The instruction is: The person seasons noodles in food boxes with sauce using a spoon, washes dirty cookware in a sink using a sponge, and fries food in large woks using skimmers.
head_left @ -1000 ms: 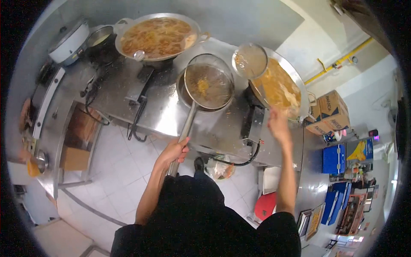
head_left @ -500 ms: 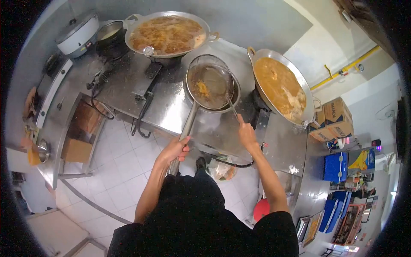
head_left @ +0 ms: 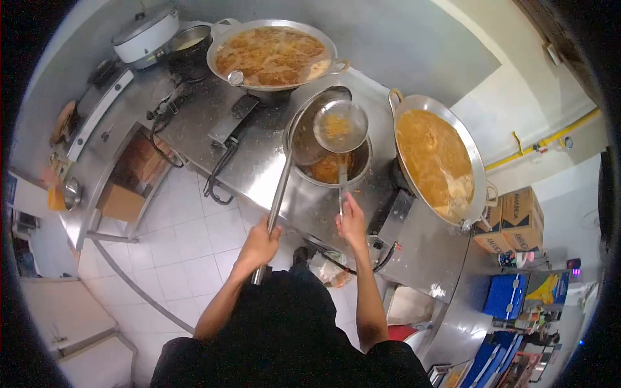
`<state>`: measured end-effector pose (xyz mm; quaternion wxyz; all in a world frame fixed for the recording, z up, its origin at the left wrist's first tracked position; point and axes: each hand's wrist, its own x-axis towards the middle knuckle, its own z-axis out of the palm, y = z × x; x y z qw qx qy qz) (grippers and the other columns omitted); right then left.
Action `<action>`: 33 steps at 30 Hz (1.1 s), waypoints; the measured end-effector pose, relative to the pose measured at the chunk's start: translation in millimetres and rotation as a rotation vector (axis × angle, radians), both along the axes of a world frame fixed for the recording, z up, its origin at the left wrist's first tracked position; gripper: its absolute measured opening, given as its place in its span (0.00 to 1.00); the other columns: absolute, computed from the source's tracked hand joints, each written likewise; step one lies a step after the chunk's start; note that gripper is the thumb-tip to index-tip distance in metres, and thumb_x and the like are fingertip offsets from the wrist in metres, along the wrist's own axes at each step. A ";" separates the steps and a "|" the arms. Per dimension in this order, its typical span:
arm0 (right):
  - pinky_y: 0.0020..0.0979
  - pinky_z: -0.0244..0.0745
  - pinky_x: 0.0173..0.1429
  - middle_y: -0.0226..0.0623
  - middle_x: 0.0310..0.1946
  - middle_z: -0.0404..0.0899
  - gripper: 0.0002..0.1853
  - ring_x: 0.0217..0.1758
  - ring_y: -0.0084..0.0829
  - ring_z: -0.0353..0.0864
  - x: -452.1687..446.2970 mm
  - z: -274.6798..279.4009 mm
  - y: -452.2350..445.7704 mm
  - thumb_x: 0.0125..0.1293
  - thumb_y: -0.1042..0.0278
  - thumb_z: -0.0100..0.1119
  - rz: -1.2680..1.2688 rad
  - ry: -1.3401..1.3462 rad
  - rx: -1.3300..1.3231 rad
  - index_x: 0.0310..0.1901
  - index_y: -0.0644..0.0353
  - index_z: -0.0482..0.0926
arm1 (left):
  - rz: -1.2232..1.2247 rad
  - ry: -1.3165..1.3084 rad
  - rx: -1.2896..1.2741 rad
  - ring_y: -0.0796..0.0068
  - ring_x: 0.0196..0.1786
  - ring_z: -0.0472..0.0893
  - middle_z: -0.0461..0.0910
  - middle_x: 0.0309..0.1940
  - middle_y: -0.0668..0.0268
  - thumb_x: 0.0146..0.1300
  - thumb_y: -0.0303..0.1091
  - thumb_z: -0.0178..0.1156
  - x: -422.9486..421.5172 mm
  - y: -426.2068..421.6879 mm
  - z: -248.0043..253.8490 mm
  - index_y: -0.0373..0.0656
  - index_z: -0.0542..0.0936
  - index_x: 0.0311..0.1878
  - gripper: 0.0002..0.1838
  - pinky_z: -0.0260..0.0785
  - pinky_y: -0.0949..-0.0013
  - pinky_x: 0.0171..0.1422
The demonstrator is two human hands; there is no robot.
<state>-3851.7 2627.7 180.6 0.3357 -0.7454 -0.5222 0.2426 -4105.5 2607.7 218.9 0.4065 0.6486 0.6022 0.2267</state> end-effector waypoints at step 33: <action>0.41 0.75 0.26 0.56 0.23 0.77 0.12 0.26 0.46 0.82 -69.7 127.0 382.5 0.61 0.73 0.46 0.419 -0.821 -0.405 0.41 0.72 0.74 | 0.375 -0.790 -0.495 0.71 0.18 0.75 0.78 0.23 0.56 0.71 0.54 0.39 -196.6 296.9 -269.7 0.36 0.71 0.47 0.27 0.67 0.74 0.20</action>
